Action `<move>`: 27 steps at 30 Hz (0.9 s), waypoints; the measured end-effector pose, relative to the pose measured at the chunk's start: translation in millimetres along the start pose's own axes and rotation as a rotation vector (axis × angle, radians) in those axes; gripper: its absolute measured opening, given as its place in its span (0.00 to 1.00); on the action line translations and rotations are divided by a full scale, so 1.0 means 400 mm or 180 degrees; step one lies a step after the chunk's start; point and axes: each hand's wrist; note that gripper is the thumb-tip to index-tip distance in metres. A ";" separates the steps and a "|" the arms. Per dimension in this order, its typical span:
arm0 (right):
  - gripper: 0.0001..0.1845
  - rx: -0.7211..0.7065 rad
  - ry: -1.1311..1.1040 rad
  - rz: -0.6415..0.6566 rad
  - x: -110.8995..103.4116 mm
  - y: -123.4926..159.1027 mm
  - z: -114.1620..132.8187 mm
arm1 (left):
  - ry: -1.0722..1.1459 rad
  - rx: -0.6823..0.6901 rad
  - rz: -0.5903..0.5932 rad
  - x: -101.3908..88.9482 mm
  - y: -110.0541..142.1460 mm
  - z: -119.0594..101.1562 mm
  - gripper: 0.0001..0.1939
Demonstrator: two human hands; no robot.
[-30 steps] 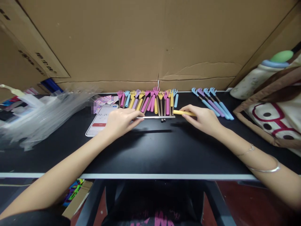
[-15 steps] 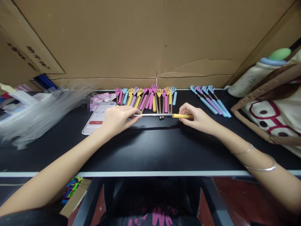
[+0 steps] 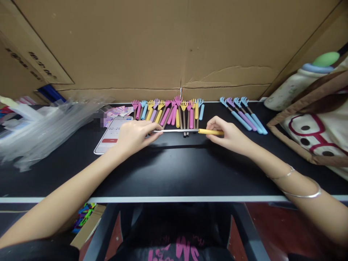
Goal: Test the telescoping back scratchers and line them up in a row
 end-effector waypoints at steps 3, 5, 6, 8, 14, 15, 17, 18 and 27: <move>0.10 -0.0033 -0.0005 -0.0033 0.002 0.000 0.001 | -0.0018 0.0028 -0.0048 -0.001 0.000 0.001 0.14; 0.10 -0.0044 0.0005 -0.0034 0.003 -0.001 0.001 | -0.0021 0.0028 -0.0056 -0.002 -0.001 0.001 0.14; 0.10 -0.0051 0.0014 -0.0030 0.003 -0.001 0.001 | -0.0016 0.0034 -0.0051 -0.002 -0.002 0.001 0.15; 0.09 -0.0077 0.0047 -0.0032 0.002 -0.001 -0.001 | 0.0007 0.0046 -0.0028 -0.001 -0.002 0.000 0.15; 0.08 -0.0238 0.0396 -0.0180 -0.001 -0.001 -0.008 | 0.0004 0.0127 -0.0069 0.002 -0.001 0.005 0.15; 0.08 -0.0258 0.0494 -0.0231 -0.002 0.000 -0.008 | -0.0006 0.0151 -0.0100 0.003 0.000 0.006 0.15; 0.07 -0.0304 0.0700 -0.0368 -0.004 0.003 -0.007 | -0.0021 0.0195 -0.0183 0.006 0.001 0.009 0.15; 0.06 -0.0331 0.0804 -0.0450 -0.006 0.005 -0.006 | -0.0029 0.0218 -0.0237 0.007 0.002 0.011 0.15; 0.10 -0.0463 0.1240 -0.0629 -0.018 0.011 0.000 | -0.0166 0.0366 -0.0518 0.006 0.002 0.014 0.13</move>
Point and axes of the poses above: each hand's wrist, its own y-axis away from the middle knuckle, its own x-axis out of the palm, z = x × y, and after that the axes turned 11 degrees about x, right-handed
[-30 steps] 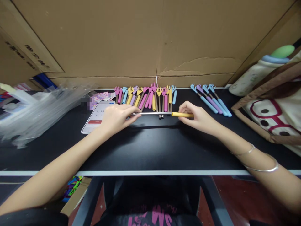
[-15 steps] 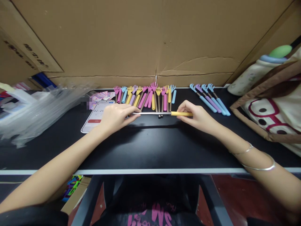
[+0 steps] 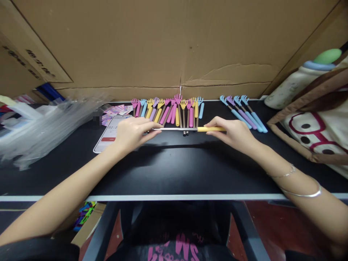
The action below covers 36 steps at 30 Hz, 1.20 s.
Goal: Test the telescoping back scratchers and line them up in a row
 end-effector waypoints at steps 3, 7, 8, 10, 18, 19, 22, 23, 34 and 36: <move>0.11 0.0112 -0.0204 0.0251 -0.004 -0.003 -0.002 | -0.0093 0.0074 -0.0043 -0.001 -0.001 0.002 0.12; 0.13 0.0252 -0.0755 0.0791 -0.009 -0.009 -0.003 | -0.0173 0.0199 -0.0119 0.000 0.000 0.005 0.12; 0.14 0.0278 -0.0891 0.0907 -0.010 -0.010 -0.003 | -0.0192 0.0229 -0.0127 0.000 0.000 0.005 0.11; 0.16 0.0316 -0.1106 0.1110 -0.012 -0.011 -0.003 | -0.0239 0.0287 -0.0139 -0.002 0.000 0.005 0.11; 0.20 0.0556 -0.1720 0.2052 -0.029 -0.011 -0.009 | -0.0354 0.0416 -0.0372 -0.003 -0.001 0.000 0.09; 0.21 0.0589 -0.1745 0.2189 -0.030 -0.010 -0.008 | -0.0367 0.0460 -0.0387 -0.002 -0.001 0.000 0.09; 0.24 0.0581 -0.1595 0.2245 -0.030 -0.010 -0.003 | -0.0359 0.0514 -0.0326 0.000 0.000 0.000 0.09; 0.24 0.0539 -0.1504 0.2146 -0.028 -0.011 -0.001 | -0.0361 0.0519 -0.0293 0.000 0.000 0.000 0.09; 0.18 0.0139 -0.0833 0.1402 -0.016 -0.012 0.000 | -0.0274 0.0436 -0.0039 0.008 0.000 0.001 0.14; 0.16 0.0140 -0.0736 0.1254 -0.016 -0.011 -0.001 | -0.0247 0.0389 -0.0027 0.008 0.000 -0.001 0.15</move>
Point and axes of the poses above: each hand's wrist, its own y-axis away from the middle knuckle, its own x-axis out of the palm, z = x × y, and after that the axes turned 11 degrees about x, right-handed
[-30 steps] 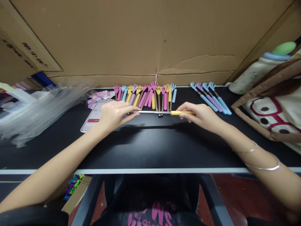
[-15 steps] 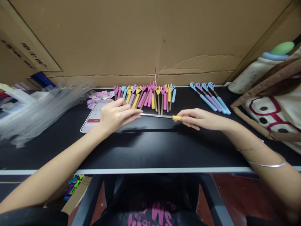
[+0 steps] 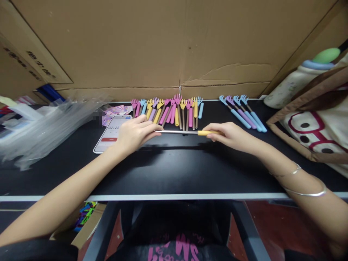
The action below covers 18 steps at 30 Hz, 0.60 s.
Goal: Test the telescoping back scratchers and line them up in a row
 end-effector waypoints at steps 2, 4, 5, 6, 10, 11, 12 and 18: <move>0.15 -0.0006 0.0102 -0.0172 0.001 0.001 0.000 | 0.0048 -0.0078 0.0033 -0.001 -0.001 -0.001 0.16; 0.14 -0.0020 0.0199 -0.0321 0.002 0.002 0.000 | 0.0123 -0.0161 0.0054 -0.001 -0.001 -0.002 0.17; 0.14 -0.0030 0.0246 -0.0388 0.003 0.002 0.001 | 0.0167 -0.0203 0.0062 0.000 0.000 -0.003 0.17; 0.14 -0.0040 0.0299 -0.0459 0.004 0.002 0.001 | 0.0212 -0.0247 0.0076 0.000 0.001 -0.004 0.17; 0.15 -0.0145 0.0576 -0.0779 0.010 0.003 0.001 | 0.0373 -0.0426 0.0186 0.004 0.006 -0.007 0.18; 0.15 -0.0189 0.0659 -0.0862 0.012 0.003 0.002 | 0.0411 -0.0450 0.0206 0.004 0.007 -0.008 0.18; 0.16 -0.0237 0.0754 -0.0950 0.013 0.004 0.003 | 0.0452 -0.0462 0.0224 0.004 0.007 -0.008 0.18; 0.19 -0.0518 0.1330 -0.1434 0.008 0.010 0.017 | 0.0719 -0.0493 0.0349 -0.002 0.002 -0.012 0.21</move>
Point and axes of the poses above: each hand's wrist, its own y-axis away from the middle knuckle, its own x-axis out of the palm, z = x × y, and after that the axes turned 11 degrees about x, right-handed
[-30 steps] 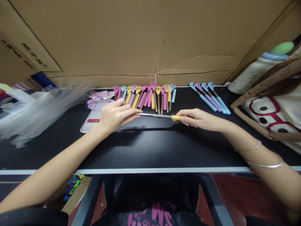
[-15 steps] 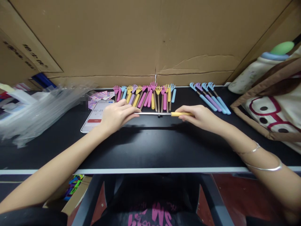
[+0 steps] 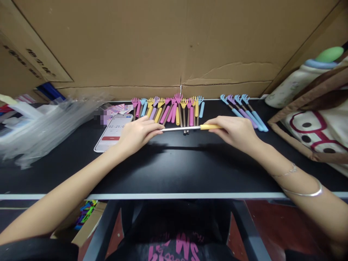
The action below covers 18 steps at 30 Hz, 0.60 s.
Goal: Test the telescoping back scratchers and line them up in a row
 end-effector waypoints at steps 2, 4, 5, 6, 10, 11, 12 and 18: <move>0.21 0.0004 0.0074 -0.0002 -0.004 -0.001 0.002 | 0.0028 -0.0017 -0.0024 0.001 -0.001 0.000 0.21; 0.22 0.0047 0.0093 0.0044 -0.006 -0.002 0.002 | 0.0018 -0.0001 -0.0081 0.004 0.000 0.001 0.20; 0.23 0.0073 0.0080 0.0075 -0.006 -0.002 0.001 | 0.0001 0.0015 -0.0118 0.005 0.001 0.002 0.19; 0.23 0.0091 0.0055 0.0100 -0.005 -0.002 0.000 | -0.0023 0.0038 -0.0154 0.005 0.001 0.003 0.19; 0.23 0.0098 -0.0051 0.0173 0.002 -0.001 -0.008 | -0.0213 0.0130 -0.0236 0.000 0.002 0.006 0.17; 0.24 0.0088 -0.0079 0.0196 0.003 -0.001 -0.010 | -0.0271 0.0157 -0.0243 -0.002 0.001 0.006 0.17; 0.24 0.0080 -0.0109 0.0224 0.005 0.000 -0.012 | -0.0320 0.0184 -0.0244 -0.005 0.000 0.007 0.16; 0.23 0.0150 -0.0483 0.0571 0.010 -0.001 -0.022 | -0.0450 0.0233 -0.0265 -0.011 -0.001 0.010 0.17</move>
Point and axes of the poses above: each hand's wrist, its own y-axis away from the middle knuckle, its own x-axis out of the palm, z = x × y, and after that the axes turned 11 degrees about x, right-handed
